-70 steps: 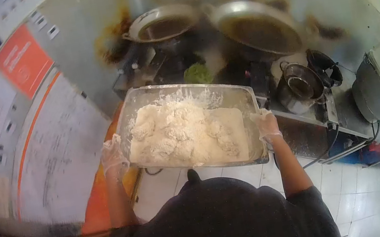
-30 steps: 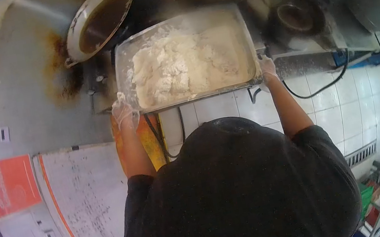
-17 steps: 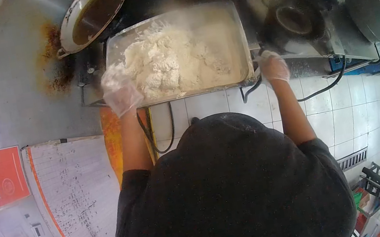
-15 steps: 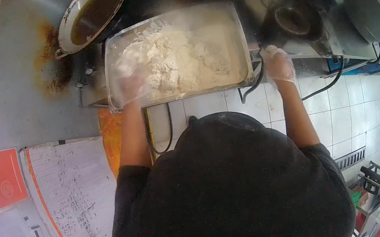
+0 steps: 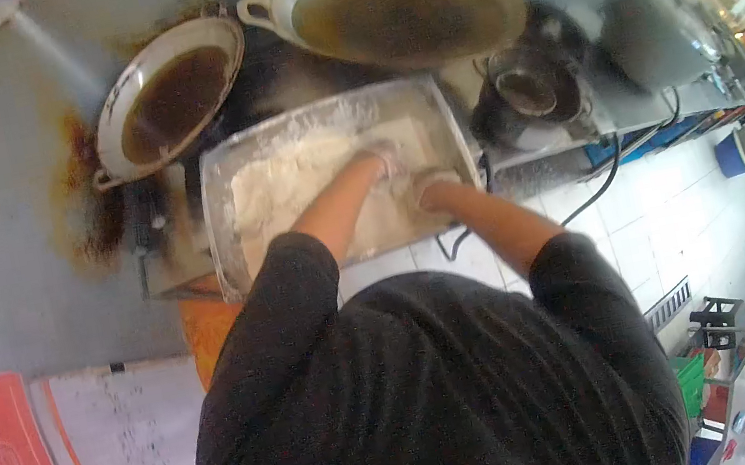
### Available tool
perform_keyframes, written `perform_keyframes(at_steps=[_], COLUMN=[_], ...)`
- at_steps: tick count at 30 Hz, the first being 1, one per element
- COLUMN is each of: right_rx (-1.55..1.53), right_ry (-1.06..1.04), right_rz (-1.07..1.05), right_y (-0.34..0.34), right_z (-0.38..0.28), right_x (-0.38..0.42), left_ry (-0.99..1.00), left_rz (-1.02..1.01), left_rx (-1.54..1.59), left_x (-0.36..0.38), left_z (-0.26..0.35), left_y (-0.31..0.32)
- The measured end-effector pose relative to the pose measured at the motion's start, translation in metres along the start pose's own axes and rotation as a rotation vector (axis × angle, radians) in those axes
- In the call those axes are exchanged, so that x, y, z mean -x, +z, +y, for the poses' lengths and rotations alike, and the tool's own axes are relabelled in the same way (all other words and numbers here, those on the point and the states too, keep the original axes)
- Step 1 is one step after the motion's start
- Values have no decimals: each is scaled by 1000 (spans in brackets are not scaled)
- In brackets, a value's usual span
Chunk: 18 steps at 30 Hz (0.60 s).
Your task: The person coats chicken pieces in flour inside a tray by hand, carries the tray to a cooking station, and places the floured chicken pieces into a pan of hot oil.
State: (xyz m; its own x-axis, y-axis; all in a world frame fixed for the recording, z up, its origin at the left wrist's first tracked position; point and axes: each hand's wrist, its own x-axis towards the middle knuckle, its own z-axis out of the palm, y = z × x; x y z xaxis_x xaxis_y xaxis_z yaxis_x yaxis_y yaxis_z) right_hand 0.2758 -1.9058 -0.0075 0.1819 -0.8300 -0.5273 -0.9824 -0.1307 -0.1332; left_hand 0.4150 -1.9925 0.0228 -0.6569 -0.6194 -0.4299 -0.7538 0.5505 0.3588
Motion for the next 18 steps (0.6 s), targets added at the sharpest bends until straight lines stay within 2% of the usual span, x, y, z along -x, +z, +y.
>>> perform_keyframes(at_steps=[1,3,5,7,9,11,13,14,16,17,18], right_rx=[-12,12,99,160,19,-228,-173,-176,-214,-220,-186], right_ry=[47,84,-22,-133,-115,-70,-189,-192,17,13,99], right_rz=[27,70,49,-7,-10,38,282,273,370,365,380], right_y=[4,4,10,34,24,-2,-50,-69,-89,-86,-82], right_z=[-1,4,20,32,47,49,16,4,-8,-5,-1], right_x=[-5,-19,-40,-48,-51,-39,25,53,89,86,80], left_ry=[66,62,48,-136,-93,-85,-25,-8,23,58,196], left_rz=[-19,48,81,-92,-253,-353,-256,-207,-205,-194,-155], left_rx=[-157,-134,-103,304,770,968,667,516,763,1003,629], left_x=[5,-44,-53,-33,-45,-73,-22,10,-8,-14,4], left_z=[0,-42,-60,-58,-78,-118,-83,-60,-110,-127,-116], left_y=[-7,28,36,28,39,63,12,-19,3,11,-4])
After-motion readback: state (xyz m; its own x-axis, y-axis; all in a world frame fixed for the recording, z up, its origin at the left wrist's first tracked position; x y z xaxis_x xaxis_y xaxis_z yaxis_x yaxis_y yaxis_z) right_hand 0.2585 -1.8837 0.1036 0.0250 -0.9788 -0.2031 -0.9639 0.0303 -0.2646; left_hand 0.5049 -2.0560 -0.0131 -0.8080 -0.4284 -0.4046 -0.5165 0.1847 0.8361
